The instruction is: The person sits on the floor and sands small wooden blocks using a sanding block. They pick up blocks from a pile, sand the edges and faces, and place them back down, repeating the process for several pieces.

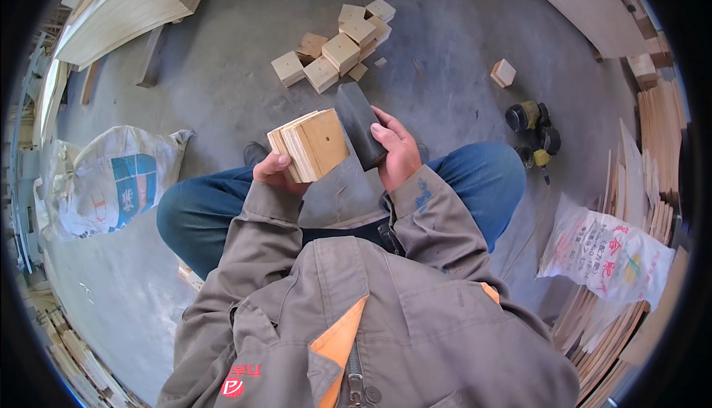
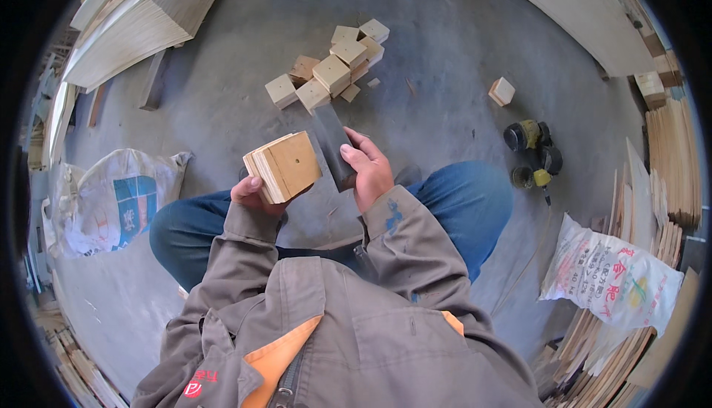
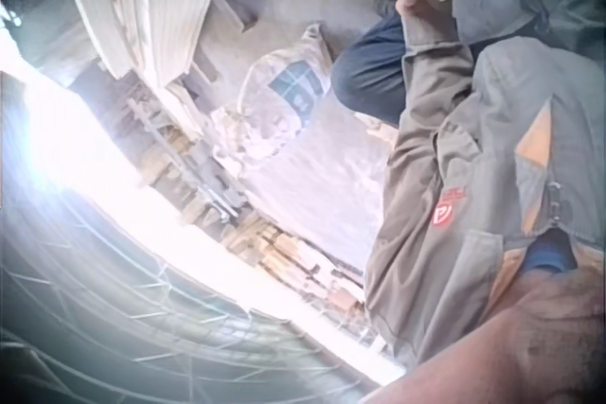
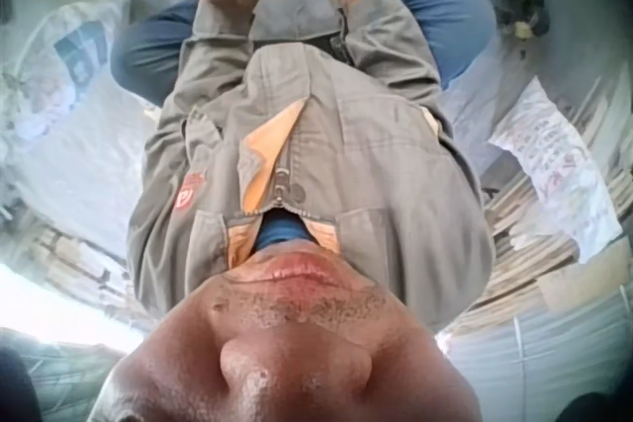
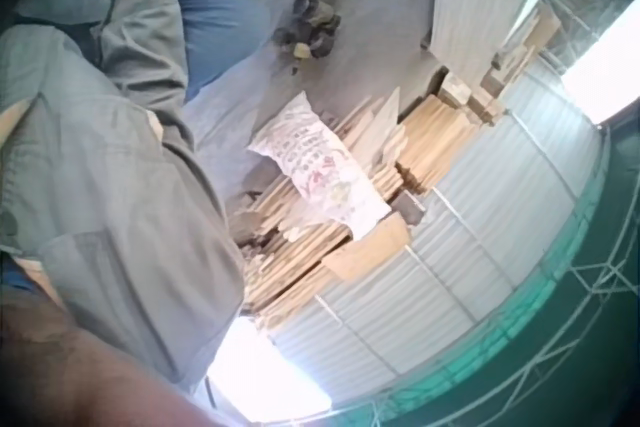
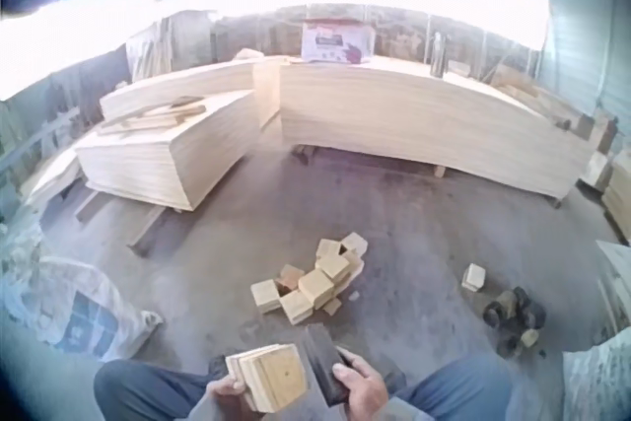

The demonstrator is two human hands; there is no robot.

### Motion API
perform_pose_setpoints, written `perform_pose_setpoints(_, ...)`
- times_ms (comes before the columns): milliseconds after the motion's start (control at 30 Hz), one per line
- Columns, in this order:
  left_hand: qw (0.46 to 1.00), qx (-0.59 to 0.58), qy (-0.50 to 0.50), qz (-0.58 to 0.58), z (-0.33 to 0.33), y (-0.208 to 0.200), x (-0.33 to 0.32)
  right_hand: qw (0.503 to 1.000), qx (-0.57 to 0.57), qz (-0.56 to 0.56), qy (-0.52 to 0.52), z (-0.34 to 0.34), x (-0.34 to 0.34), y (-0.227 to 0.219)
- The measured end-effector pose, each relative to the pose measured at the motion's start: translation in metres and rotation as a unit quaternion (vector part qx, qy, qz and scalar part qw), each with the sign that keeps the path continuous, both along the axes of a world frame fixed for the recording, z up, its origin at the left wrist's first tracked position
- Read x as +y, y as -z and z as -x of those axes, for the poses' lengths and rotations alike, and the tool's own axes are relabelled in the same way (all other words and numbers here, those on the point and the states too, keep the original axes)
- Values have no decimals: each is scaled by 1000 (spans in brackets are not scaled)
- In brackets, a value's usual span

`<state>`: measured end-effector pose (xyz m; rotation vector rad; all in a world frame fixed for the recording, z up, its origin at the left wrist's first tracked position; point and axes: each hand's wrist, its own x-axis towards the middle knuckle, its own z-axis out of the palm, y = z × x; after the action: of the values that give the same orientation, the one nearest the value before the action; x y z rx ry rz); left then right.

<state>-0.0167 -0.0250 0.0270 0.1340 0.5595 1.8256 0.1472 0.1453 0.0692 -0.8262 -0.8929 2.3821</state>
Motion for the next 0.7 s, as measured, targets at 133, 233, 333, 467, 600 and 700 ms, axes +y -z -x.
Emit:
perform_pose_setpoints(133, 999, 15, 11, 43, -9, -8, 1, 1000, 11, -28, -4, 7, -1, 6)
perform_pose_setpoints(233, 995, 43, -13, 88, -14, 3, 1, 998, -8, -57, -32, 8, -5, 7)
perform_pose_setpoints(333, 987, 80, -43, 133, -11, 9, 1, 986, -62, -140, -67, 2, -14, 6)
perform_pose_setpoints(467, 981, 14, -94, 169, -4, 1, 3, 956, -67, -266, -98, -10, -27, 27)
perform_pose_setpoints(600, 980, 27, -77, 180, -7, -1, 4, 954, -71, -279, -81, -3, -21, 35)
perform_pose_setpoints(700, 985, 57, -28, 161, -18, 4, 4, 970, -82, -223, -59, 8, -8, 31)
